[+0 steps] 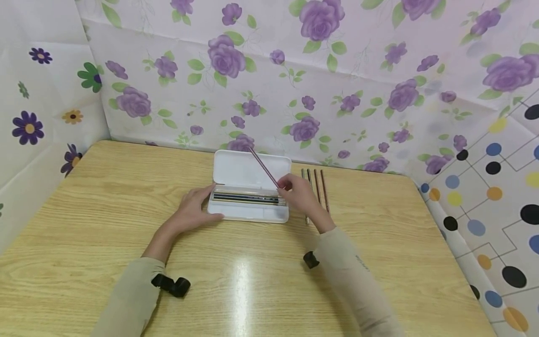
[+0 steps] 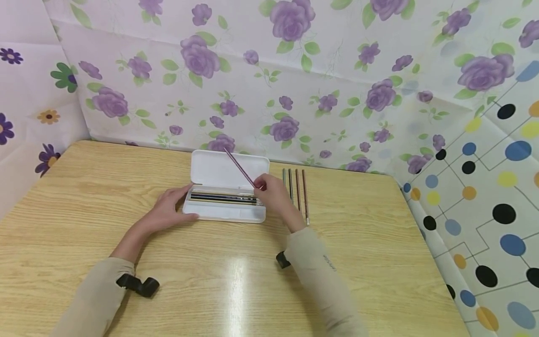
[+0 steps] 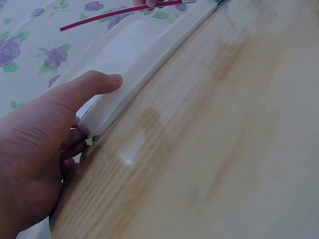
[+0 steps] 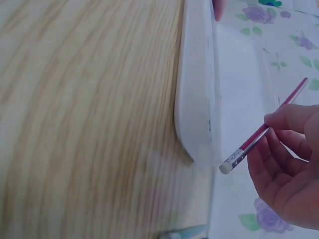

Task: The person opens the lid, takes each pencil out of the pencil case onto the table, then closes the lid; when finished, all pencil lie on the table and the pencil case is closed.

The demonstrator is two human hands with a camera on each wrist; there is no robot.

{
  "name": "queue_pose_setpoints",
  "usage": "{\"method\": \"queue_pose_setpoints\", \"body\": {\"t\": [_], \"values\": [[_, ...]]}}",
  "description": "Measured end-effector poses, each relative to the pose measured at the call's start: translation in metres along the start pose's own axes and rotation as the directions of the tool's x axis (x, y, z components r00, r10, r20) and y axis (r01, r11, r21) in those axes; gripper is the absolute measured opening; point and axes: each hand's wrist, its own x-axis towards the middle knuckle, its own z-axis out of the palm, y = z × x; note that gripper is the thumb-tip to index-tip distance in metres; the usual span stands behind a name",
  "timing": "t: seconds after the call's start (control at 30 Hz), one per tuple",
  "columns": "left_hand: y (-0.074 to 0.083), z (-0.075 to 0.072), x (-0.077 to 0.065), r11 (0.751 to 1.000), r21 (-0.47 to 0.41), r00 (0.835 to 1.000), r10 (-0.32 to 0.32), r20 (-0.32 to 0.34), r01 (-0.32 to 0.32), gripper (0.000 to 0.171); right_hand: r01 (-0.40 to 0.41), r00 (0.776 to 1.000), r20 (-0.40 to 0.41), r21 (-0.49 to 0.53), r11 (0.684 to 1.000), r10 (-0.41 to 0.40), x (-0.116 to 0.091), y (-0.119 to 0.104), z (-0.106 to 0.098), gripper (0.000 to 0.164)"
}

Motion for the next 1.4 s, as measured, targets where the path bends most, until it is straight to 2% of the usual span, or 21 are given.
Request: {"method": "queue_pose_setpoints", "body": {"t": [0.43, 0.53, 0.77, 1.0, 1.4], "values": [[0.001, -0.001, 0.0, 1.0, 0.001, 1.0, -0.006, 0.001, 0.006, 0.097, -0.101, 0.992, -0.073, 0.032, 0.994, 0.103, -0.022, 0.036, -0.029, 0.027], [0.001, -0.001, 0.0, 1.0, 0.006, 1.0, 0.0, -0.001, 0.0, 0.097, -0.144, 0.986, -0.076, 0.057, 0.988, 0.148, -0.027, 0.046, -0.038, 0.029], [0.001, 0.0, 0.0, 1.0, 0.013, 1.0, 0.009, -0.002, -0.009, 0.096, -0.259, 0.961, -0.062, 0.147, 0.955, 0.27, -0.04, 0.071, -0.058, 0.034], [0.0, 0.001, 0.0, 1.0, 0.016, 1.0, 0.013, 0.001, -0.013, 0.097, -0.343, 0.936, -0.028, 0.165, 0.925, 0.352, -0.055, 0.097, -0.071, 0.038], [0.001, -0.001, 0.0, 1.0, 0.014, 1.0, 0.006, 0.002, -0.006, 0.097, -0.41, 0.912, 0.032, 0.126, 0.903, 0.409, -0.061, 0.117, -0.077, 0.037]]}}
